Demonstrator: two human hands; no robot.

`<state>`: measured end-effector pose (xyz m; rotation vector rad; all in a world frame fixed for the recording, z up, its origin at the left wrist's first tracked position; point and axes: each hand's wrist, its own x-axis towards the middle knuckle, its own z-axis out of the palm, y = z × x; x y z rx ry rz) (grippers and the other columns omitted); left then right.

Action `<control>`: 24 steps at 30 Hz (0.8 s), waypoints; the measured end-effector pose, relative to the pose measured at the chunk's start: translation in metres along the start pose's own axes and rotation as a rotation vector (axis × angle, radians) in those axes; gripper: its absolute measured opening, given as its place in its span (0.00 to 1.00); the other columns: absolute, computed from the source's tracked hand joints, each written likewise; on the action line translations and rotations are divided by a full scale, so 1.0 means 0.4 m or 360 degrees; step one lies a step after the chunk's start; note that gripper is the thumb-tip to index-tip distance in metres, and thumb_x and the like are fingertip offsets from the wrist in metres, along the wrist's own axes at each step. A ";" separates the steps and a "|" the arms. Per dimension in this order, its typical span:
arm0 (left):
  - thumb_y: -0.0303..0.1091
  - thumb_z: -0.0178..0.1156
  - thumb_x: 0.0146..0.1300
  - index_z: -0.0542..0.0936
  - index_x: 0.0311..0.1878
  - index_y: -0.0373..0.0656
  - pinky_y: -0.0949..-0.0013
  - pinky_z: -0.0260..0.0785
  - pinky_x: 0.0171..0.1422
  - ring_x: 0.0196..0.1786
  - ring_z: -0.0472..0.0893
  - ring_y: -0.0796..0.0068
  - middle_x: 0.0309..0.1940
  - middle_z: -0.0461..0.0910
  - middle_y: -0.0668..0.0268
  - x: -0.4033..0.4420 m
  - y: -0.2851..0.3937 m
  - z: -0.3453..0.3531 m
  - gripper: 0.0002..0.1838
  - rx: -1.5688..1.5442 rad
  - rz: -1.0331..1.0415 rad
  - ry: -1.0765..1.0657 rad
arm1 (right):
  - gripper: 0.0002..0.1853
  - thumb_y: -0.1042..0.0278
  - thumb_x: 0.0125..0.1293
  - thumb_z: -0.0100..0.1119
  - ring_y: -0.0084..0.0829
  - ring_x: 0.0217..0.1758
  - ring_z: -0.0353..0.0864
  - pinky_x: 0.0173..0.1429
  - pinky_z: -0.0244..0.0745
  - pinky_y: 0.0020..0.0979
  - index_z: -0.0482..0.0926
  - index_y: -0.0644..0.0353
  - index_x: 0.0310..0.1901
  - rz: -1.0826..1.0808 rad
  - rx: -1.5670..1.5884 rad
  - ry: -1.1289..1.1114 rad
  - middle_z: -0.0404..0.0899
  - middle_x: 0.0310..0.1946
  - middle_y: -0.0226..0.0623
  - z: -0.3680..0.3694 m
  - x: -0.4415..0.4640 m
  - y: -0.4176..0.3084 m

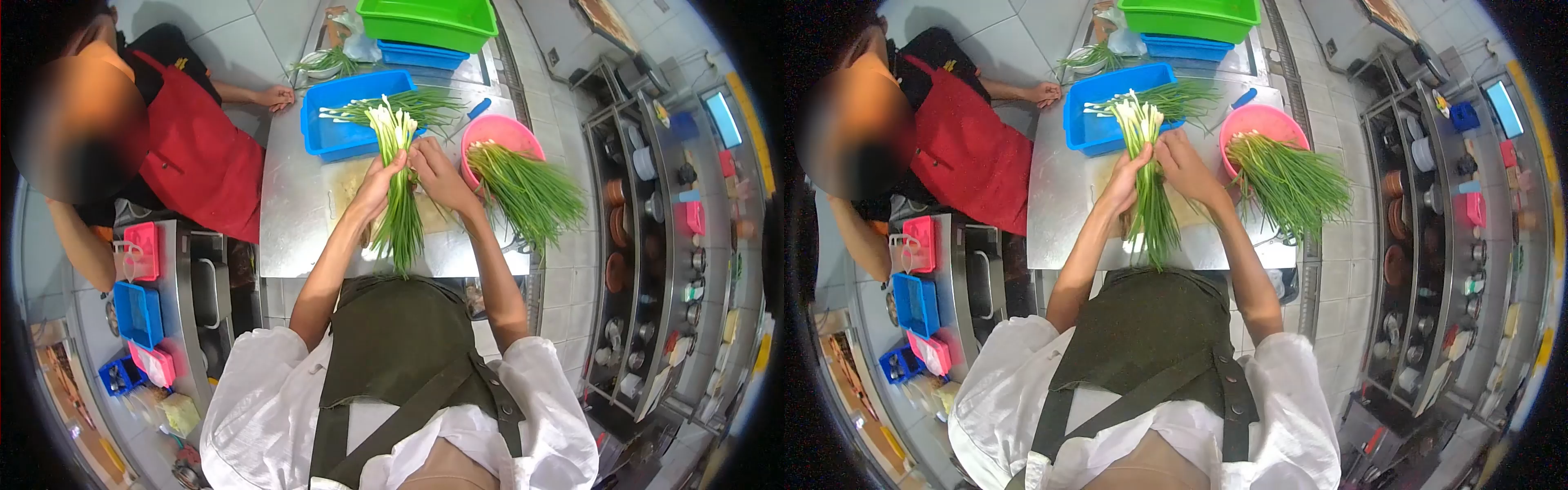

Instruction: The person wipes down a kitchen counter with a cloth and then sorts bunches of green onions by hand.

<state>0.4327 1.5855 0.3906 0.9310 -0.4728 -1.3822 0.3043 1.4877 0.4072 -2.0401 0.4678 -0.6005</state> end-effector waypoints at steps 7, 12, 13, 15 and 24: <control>0.46 0.61 0.67 0.67 0.56 0.39 0.68 0.74 0.37 0.34 0.73 0.79 0.42 0.72 0.67 -0.010 0.009 0.027 0.25 0.0324 -0.0109 0.0011 | 0.13 0.62 0.73 0.43 0.31 0.45 0.73 0.50 0.68 0.34 0.74 0.60 0.48 0.0799 0.1239 0.0783 0.74 0.41 0.38 -0.167 0.025 0.001; 0.42 0.50 0.73 0.67 0.58 0.44 0.63 0.75 0.37 0.33 0.73 0.75 0.39 0.72 0.69 0.031 0.012 -0.024 0.17 -0.0306 0.0000 -0.0063 | 0.12 0.58 0.73 0.50 0.16 0.23 0.62 0.32 0.63 0.21 0.74 0.55 0.51 0.0041 0.1824 0.0984 0.66 0.23 0.22 -0.425 -0.163 -0.132; 0.42 0.50 0.73 0.67 0.58 0.44 0.63 0.75 0.37 0.33 0.73 0.75 0.39 0.72 0.69 0.040 0.024 -0.026 0.17 -0.0299 -0.0006 -0.0051 | 0.19 0.60 0.68 0.57 0.17 0.29 0.67 0.39 0.72 0.26 0.71 0.57 0.57 0.0368 0.1321 0.1474 0.70 0.33 0.26 -0.422 -0.243 -0.248; 0.45 0.46 0.75 0.67 0.60 0.46 0.62 0.75 0.41 0.36 0.73 0.75 0.37 0.70 0.71 0.050 0.058 -0.023 0.18 -0.0746 0.0125 -0.0218 | 0.21 0.62 0.70 0.55 0.11 0.16 0.58 0.35 0.70 0.25 0.70 0.60 0.60 0.0505 0.1030 0.1671 0.66 0.20 0.20 -0.437 -0.425 -0.307; 0.47 0.44 0.75 0.67 0.60 0.49 0.64 0.67 0.49 0.39 0.72 0.79 0.37 0.69 0.74 0.066 0.109 0.001 0.18 -0.1039 0.0044 -0.0590 | 0.09 0.69 0.68 0.57 0.25 0.46 0.72 0.51 0.65 0.26 0.77 0.66 0.43 0.0966 0.1128 0.1292 0.75 0.36 0.28 -0.293 -0.985 0.149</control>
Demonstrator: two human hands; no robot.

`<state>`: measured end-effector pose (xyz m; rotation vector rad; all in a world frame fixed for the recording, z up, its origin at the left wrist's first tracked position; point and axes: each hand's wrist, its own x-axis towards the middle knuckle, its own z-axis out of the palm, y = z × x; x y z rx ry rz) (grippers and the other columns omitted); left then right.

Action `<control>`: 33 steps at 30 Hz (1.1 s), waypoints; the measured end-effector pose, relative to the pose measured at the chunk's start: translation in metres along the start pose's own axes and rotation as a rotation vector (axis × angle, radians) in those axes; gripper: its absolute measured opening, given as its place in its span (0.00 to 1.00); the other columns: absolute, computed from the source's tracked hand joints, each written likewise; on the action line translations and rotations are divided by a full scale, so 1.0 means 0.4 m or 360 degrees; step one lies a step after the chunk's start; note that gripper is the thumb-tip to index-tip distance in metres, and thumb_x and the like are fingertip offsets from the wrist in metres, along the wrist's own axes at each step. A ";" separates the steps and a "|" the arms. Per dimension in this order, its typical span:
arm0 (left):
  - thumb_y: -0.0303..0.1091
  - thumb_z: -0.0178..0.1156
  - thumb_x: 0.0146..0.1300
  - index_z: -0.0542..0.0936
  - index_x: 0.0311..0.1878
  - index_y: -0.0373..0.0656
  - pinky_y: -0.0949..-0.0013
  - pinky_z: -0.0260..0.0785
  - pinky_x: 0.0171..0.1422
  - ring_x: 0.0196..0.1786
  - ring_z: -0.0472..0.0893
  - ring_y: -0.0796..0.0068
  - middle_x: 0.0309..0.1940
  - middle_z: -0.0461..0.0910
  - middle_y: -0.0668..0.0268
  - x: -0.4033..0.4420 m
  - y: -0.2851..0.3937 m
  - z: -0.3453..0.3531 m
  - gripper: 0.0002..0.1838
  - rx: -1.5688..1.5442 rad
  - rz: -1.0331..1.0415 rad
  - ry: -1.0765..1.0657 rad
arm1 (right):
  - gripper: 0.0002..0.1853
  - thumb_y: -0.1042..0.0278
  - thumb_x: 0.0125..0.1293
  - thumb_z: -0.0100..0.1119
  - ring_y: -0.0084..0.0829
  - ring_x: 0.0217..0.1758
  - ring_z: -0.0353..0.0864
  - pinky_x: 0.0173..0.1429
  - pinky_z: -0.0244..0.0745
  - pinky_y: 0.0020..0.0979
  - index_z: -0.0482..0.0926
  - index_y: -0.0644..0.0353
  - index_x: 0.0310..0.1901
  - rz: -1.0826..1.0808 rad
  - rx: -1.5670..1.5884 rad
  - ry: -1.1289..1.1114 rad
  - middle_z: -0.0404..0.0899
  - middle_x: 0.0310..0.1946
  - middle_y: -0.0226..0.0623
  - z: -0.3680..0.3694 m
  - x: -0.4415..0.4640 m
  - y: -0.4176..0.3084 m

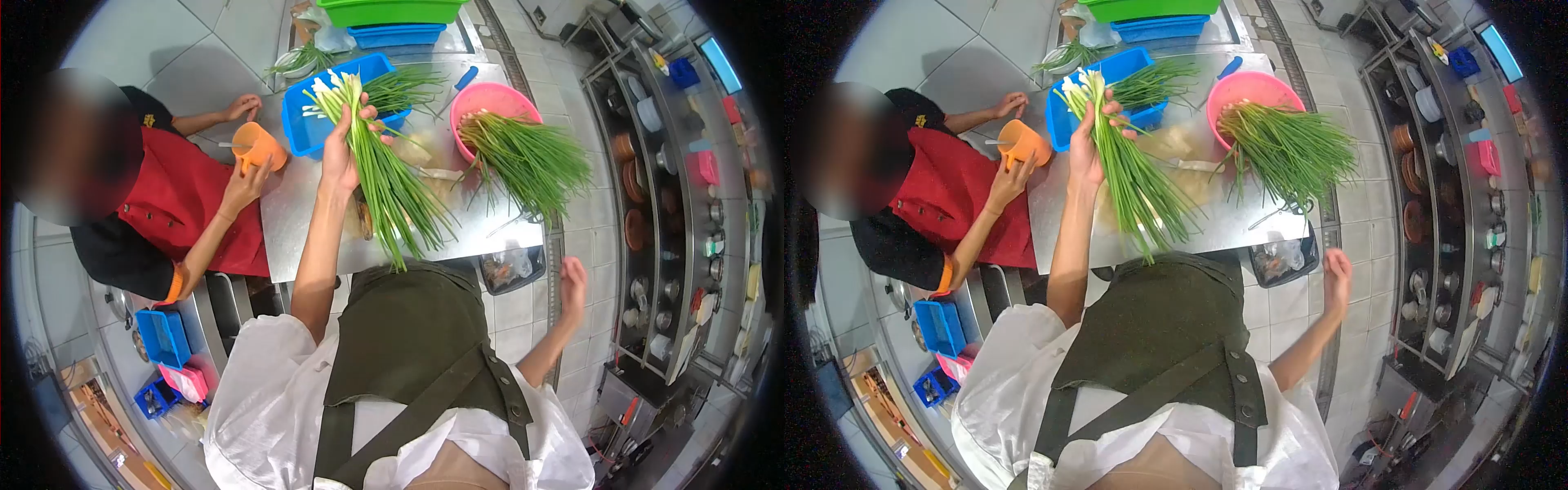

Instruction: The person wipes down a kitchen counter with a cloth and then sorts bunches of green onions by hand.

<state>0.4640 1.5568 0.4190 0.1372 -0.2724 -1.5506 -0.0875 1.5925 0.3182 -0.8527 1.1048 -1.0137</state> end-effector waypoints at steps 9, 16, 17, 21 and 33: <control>0.50 0.44 0.74 0.66 0.61 0.49 0.63 0.68 0.48 0.40 0.70 0.77 0.38 0.68 0.74 0.016 -0.067 0.068 0.20 0.0260 -0.0193 0.0043 | 0.12 0.72 0.66 0.60 0.27 0.44 0.82 0.50 0.76 0.27 0.80 0.65 0.49 -0.0718 -0.1090 0.1029 0.83 0.42 0.39 0.206 0.022 -0.098; 0.48 0.52 0.72 0.69 0.56 0.45 0.68 0.76 0.36 0.35 0.74 0.76 0.36 0.70 0.71 -0.004 -0.214 0.167 0.19 0.0940 -0.0577 0.0082 | 0.23 0.77 0.58 0.66 0.23 0.40 0.83 0.42 0.76 0.24 0.77 0.61 0.57 -0.1403 -0.0977 -0.0092 0.83 0.44 0.39 0.767 0.109 -0.336; 0.48 0.52 0.72 0.69 0.56 0.45 0.68 0.76 0.36 0.35 0.74 0.76 0.36 0.70 0.71 -0.006 -0.224 0.186 0.19 0.0945 -0.0581 0.0063 | 0.23 0.77 0.58 0.66 0.23 0.40 0.83 0.42 0.76 0.24 0.77 0.61 0.57 -0.1417 -0.0978 -0.0077 0.83 0.44 0.39 0.771 0.132 -0.325; 0.43 0.55 0.71 0.68 0.54 0.46 0.68 0.74 0.36 0.35 0.73 0.77 0.36 0.69 0.72 -0.007 -0.227 0.213 0.16 0.0980 -0.0741 0.0024 | 0.05 0.78 0.57 0.65 0.24 0.29 0.79 0.33 0.72 0.24 0.84 0.65 0.35 -0.1579 -0.0752 -0.0033 0.80 0.26 0.36 0.762 0.161 -0.296; 0.36 0.51 0.71 0.67 0.58 0.43 0.71 0.70 0.39 0.33 0.70 0.82 0.34 0.67 0.74 0.012 -0.236 0.144 0.16 -0.0247 -0.0686 0.0046 | 0.08 0.69 0.68 0.59 0.18 0.29 0.74 0.34 0.69 0.20 0.79 0.65 0.43 -0.0326 -0.0135 0.0070 0.78 0.32 0.28 0.212 -0.101 -0.227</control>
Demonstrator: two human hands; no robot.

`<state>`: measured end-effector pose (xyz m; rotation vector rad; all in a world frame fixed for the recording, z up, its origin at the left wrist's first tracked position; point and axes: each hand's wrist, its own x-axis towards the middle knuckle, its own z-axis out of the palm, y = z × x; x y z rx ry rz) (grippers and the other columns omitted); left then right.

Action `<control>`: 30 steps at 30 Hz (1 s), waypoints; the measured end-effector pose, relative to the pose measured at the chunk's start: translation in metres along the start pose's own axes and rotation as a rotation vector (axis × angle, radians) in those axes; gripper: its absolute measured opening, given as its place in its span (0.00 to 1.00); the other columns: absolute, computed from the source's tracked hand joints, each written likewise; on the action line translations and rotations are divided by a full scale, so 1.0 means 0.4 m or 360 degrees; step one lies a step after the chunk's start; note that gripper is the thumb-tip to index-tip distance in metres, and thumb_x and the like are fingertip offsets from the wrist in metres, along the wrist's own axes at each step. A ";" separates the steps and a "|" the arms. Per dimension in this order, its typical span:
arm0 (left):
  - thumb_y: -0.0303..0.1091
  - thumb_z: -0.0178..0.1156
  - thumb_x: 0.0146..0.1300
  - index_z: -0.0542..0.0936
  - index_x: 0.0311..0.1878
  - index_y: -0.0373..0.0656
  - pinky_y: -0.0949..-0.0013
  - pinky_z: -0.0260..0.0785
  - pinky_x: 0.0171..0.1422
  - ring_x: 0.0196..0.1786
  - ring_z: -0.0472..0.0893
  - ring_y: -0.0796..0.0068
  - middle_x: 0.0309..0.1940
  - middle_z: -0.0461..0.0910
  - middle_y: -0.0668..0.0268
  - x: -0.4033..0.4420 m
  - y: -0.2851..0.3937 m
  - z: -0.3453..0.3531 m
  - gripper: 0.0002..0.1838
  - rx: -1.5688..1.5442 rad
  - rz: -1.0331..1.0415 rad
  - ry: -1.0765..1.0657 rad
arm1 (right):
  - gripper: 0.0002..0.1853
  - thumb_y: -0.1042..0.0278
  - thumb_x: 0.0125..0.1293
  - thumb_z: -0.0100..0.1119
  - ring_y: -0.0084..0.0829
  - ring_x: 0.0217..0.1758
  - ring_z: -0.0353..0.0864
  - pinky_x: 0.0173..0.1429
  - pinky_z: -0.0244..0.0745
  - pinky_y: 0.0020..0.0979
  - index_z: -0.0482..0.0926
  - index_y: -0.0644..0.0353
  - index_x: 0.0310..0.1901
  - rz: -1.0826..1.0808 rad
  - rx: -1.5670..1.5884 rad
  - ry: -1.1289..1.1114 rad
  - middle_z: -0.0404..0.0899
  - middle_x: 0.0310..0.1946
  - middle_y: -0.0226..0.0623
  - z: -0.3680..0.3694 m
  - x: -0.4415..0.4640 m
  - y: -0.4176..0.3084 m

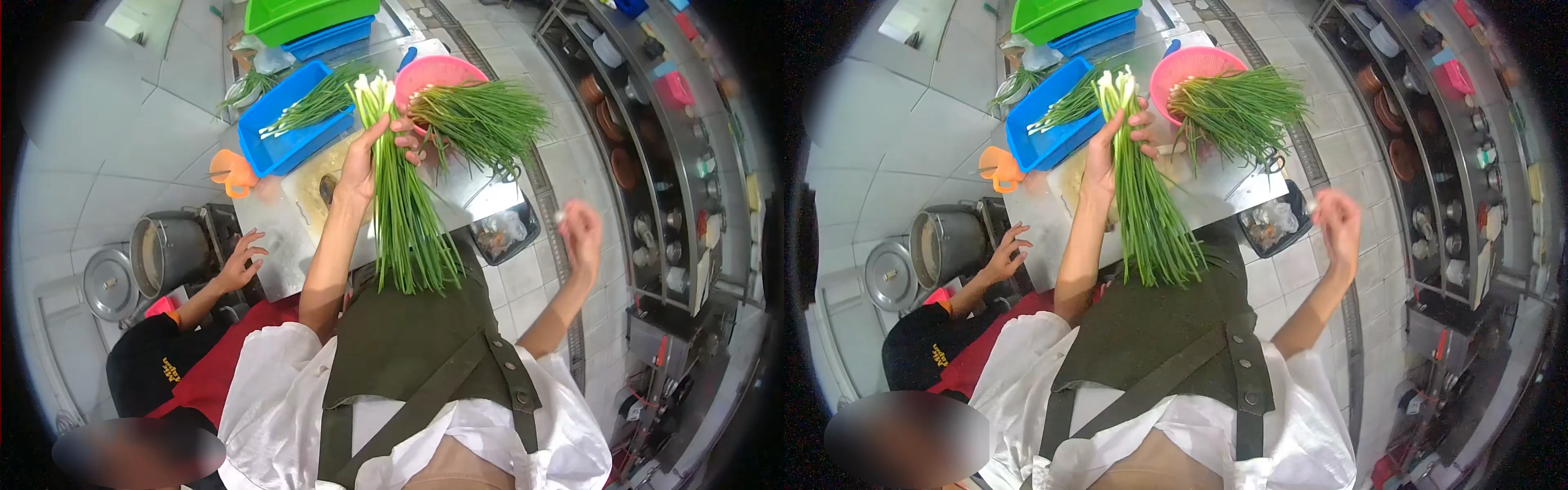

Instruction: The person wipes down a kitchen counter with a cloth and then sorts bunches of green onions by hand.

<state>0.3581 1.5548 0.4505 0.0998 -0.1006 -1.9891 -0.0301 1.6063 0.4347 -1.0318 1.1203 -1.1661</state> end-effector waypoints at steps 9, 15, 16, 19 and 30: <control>0.24 0.53 0.55 0.65 0.65 0.43 0.42 0.64 0.68 0.57 0.75 0.63 0.48 0.75 0.69 -0.024 -0.085 0.025 0.31 0.0140 0.0404 -0.0023 | 0.29 0.68 0.64 0.61 0.29 0.43 0.81 0.46 0.77 0.27 0.66 0.69 0.64 0.0187 -0.2417 -0.0393 0.80 0.46 0.43 -0.307 -0.020 0.495; 0.23 0.52 0.48 0.66 0.65 0.44 0.34 0.50 0.74 0.72 0.63 0.52 0.57 0.74 0.67 -0.018 -0.289 0.079 0.35 0.0198 0.0601 0.0062 | 0.24 0.66 0.66 0.60 0.26 0.47 0.80 0.48 0.75 0.28 0.71 0.64 0.61 -0.0365 -0.0751 0.0001 0.80 0.49 0.41 -0.101 0.041 -0.025; 0.23 0.52 0.48 0.66 0.65 0.44 0.34 0.50 0.74 0.72 0.63 0.52 0.57 0.74 0.67 -0.014 -0.340 0.074 0.35 0.0201 0.0592 0.0067 | 0.23 0.67 0.66 0.60 0.26 0.46 0.80 0.47 0.74 0.27 0.72 0.64 0.61 -0.0487 -0.0578 -0.0120 0.80 0.50 0.40 -0.076 0.024 -0.080; 0.21 0.50 0.48 0.65 0.66 0.46 0.33 0.51 0.73 0.73 0.59 0.49 0.58 0.73 0.65 0.008 -0.489 0.069 0.36 0.0163 0.0630 -0.0001 | 0.23 0.70 0.66 0.59 0.26 0.44 0.80 0.48 0.74 0.26 0.71 0.63 0.61 -0.0465 -0.0584 -0.0865 0.80 0.51 0.41 -0.014 -0.036 -0.182; 0.23 0.49 0.46 0.62 0.69 0.42 0.30 0.55 0.70 0.68 0.67 0.56 0.53 0.76 0.66 -0.045 -0.918 0.105 0.39 -0.0046 0.0760 0.0013 | 0.22 0.70 0.71 0.53 0.17 0.39 0.77 0.39 0.72 0.22 0.66 0.60 0.65 0.0121 -0.0046 -0.1512 0.78 0.40 0.30 -0.262 -0.171 -0.146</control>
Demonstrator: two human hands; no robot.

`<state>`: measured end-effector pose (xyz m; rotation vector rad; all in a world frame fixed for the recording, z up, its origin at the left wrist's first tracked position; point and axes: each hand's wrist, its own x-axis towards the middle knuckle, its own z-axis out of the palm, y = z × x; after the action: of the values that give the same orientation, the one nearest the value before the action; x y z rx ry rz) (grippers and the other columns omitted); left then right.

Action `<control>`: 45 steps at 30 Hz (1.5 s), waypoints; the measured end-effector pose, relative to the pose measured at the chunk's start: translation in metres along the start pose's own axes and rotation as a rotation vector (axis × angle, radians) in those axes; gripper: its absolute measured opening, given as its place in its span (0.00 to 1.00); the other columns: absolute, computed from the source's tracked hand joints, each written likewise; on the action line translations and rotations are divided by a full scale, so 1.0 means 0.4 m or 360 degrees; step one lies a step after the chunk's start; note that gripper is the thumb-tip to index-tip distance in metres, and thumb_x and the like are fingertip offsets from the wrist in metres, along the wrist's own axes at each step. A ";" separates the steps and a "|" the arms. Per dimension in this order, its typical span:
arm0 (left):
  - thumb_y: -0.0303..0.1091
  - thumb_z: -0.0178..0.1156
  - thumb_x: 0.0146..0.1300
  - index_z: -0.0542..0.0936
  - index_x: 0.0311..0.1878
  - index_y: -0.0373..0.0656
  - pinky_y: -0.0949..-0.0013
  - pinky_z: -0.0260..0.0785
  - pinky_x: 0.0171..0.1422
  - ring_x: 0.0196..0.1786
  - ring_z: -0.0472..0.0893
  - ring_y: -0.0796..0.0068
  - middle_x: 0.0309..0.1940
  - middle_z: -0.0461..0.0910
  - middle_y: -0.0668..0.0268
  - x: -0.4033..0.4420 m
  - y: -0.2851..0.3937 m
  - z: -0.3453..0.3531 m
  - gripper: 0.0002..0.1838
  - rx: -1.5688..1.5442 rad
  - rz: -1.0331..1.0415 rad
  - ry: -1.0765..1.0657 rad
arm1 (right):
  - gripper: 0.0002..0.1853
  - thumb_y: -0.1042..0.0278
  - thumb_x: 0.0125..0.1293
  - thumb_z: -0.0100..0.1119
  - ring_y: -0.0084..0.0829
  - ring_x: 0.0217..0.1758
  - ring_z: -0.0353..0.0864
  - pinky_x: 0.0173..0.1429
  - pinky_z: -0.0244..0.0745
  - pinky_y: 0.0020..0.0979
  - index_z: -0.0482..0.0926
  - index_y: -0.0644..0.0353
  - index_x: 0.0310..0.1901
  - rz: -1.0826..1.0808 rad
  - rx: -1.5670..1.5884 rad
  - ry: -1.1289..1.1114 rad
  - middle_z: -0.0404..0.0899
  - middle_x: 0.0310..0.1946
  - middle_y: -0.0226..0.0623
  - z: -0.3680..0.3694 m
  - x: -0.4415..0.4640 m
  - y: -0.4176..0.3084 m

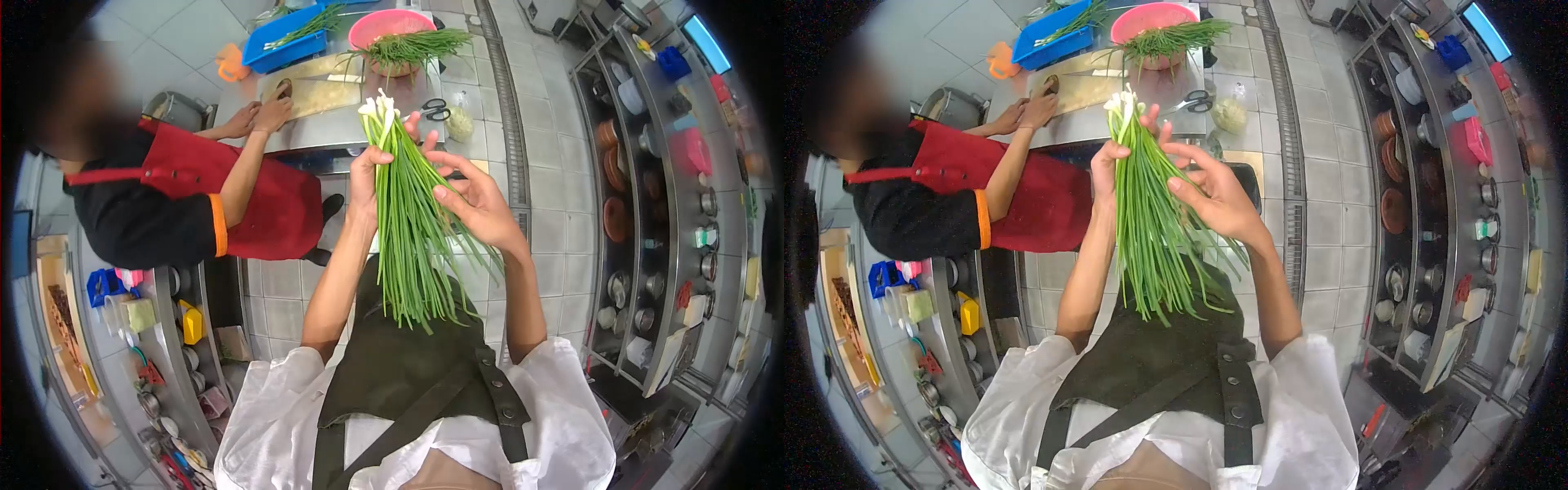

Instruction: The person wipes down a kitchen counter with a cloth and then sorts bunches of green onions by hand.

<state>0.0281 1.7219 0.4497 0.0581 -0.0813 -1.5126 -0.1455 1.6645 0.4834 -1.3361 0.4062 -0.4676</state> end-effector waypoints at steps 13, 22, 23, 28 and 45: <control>0.21 0.47 0.50 0.63 0.63 0.49 0.26 0.56 0.67 0.54 0.74 0.70 0.38 0.71 0.73 -0.215 -0.239 0.003 0.33 -0.0064 0.0174 -0.0056 | 0.10 0.74 0.54 0.68 0.33 0.40 0.76 0.45 0.71 0.32 0.83 0.60 0.39 -0.0666 -0.1530 0.0409 0.82 0.36 0.34 0.050 -0.383 -0.116; 0.22 0.47 0.51 0.65 0.65 0.48 0.32 0.50 0.72 0.58 0.73 0.69 0.40 0.71 0.72 -0.284 -0.412 0.012 0.33 -0.0061 0.0085 -0.0049 | 0.08 0.77 0.58 0.63 0.25 0.35 0.79 0.41 0.72 0.27 0.84 0.62 0.41 -0.0320 -0.0732 0.0349 0.83 0.30 0.34 -0.006 -0.520 -0.024; 0.22 0.47 0.51 0.65 0.65 0.48 0.32 0.50 0.72 0.58 0.73 0.69 0.40 0.71 0.72 -0.278 -0.422 0.015 0.33 -0.0048 0.0069 -0.0052 | 0.08 0.77 0.58 0.63 0.25 0.35 0.79 0.41 0.72 0.27 0.84 0.62 0.41 -0.0330 -0.0725 0.0367 0.83 0.30 0.34 -0.028 -0.526 -0.012; 0.21 0.46 0.52 0.64 0.63 0.50 0.28 0.55 0.68 0.56 0.74 0.69 0.38 0.71 0.71 -0.191 -0.504 0.032 0.31 -0.0086 -0.0038 0.0034 | 0.08 0.78 0.62 0.56 0.28 0.39 0.80 0.45 0.72 0.27 0.82 0.65 0.42 -0.0380 -0.0881 0.0276 0.82 0.35 0.39 -0.142 -0.561 -0.039; 0.19 0.49 0.59 0.67 0.52 0.49 0.53 0.66 0.63 0.37 0.72 0.77 0.35 0.67 0.73 0.273 -0.815 -0.007 0.19 0.0348 0.0108 0.0117 | 0.05 0.75 0.54 0.68 0.36 0.50 0.69 0.56 0.64 0.34 0.85 0.60 0.34 -0.0561 -0.1050 0.0355 0.70 0.43 0.39 -0.668 -0.512 -0.088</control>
<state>-0.2895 1.5941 0.4199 0.2830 -0.1876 -1.4276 -0.4636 1.5496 0.4705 -2.0198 0.5378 -0.8252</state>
